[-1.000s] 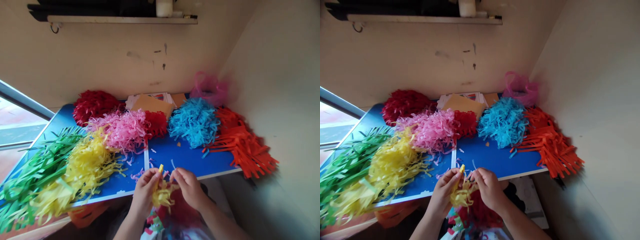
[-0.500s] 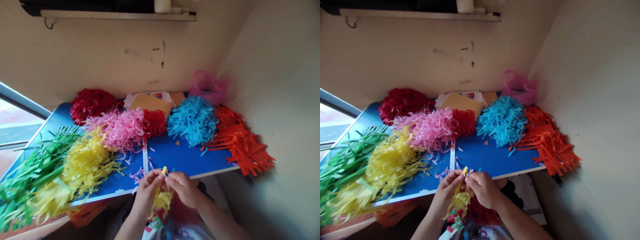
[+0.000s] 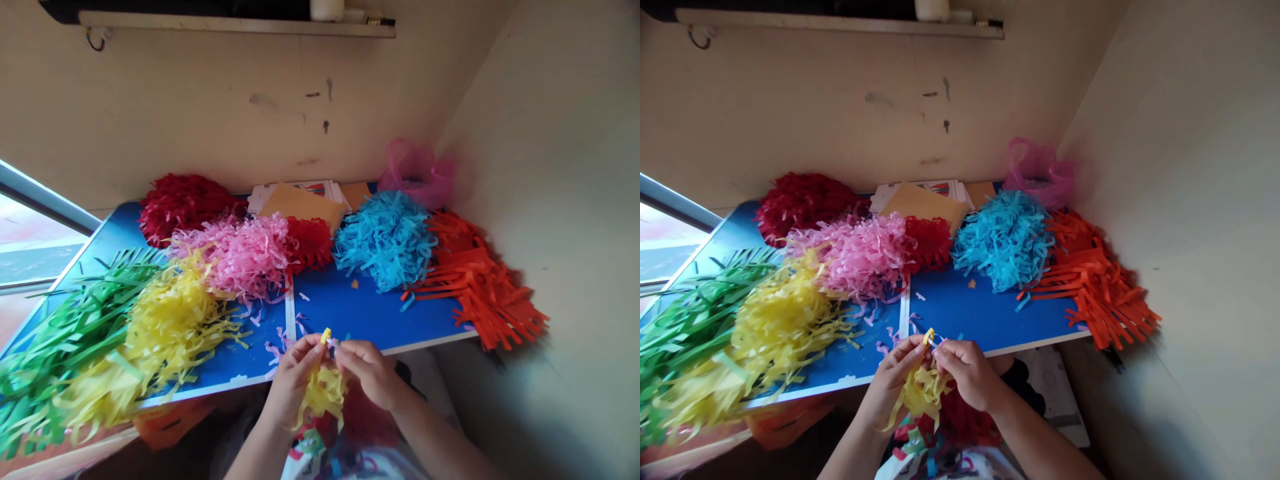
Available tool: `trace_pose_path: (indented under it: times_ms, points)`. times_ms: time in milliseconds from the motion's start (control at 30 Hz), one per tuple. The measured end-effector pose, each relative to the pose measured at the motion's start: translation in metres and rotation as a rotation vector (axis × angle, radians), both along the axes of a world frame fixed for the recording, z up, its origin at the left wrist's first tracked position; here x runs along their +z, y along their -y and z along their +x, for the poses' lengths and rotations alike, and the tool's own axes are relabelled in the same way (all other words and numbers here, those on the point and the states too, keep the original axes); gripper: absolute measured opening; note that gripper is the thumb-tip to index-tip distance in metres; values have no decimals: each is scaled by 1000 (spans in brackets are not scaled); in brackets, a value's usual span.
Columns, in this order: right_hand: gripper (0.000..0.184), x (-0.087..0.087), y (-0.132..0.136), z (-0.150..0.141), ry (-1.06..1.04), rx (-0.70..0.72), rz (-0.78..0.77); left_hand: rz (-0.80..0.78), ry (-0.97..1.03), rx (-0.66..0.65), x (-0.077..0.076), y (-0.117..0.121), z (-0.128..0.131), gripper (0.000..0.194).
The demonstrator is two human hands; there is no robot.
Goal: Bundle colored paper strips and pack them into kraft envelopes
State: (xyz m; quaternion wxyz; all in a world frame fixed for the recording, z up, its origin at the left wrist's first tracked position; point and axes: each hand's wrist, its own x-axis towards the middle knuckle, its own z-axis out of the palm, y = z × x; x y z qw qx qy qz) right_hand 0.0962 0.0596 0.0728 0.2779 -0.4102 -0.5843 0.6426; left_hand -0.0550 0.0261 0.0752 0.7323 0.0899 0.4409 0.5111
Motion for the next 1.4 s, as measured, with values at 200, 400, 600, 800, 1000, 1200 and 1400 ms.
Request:
trace_pose_path:
  times_ms: [200,400,600,800,1000,1200,1400]
  points:
    - [49,-1,-2,0,21,-12,8,1,-18,4,-2,1,-1,33]
    - [46,-6,-2,0,50,-20,15,-2,-46,14,-1,2,-3,36]
    - [46,-4,-4,-2,97,10,81,82,-210,43,-1,4,0,36]
    - [37,9,-9,0,239,77,259,245,-547,1,3,7,-1,34]
    - [45,3,-6,0,136,39,153,55,-180,1,1,8,-2,37]
    - [49,3,-4,0,121,-13,148,-10,34,-24,-4,7,-1,40]
    - [33,10,-4,4,179,62,184,121,-229,-25,-3,9,2,31]
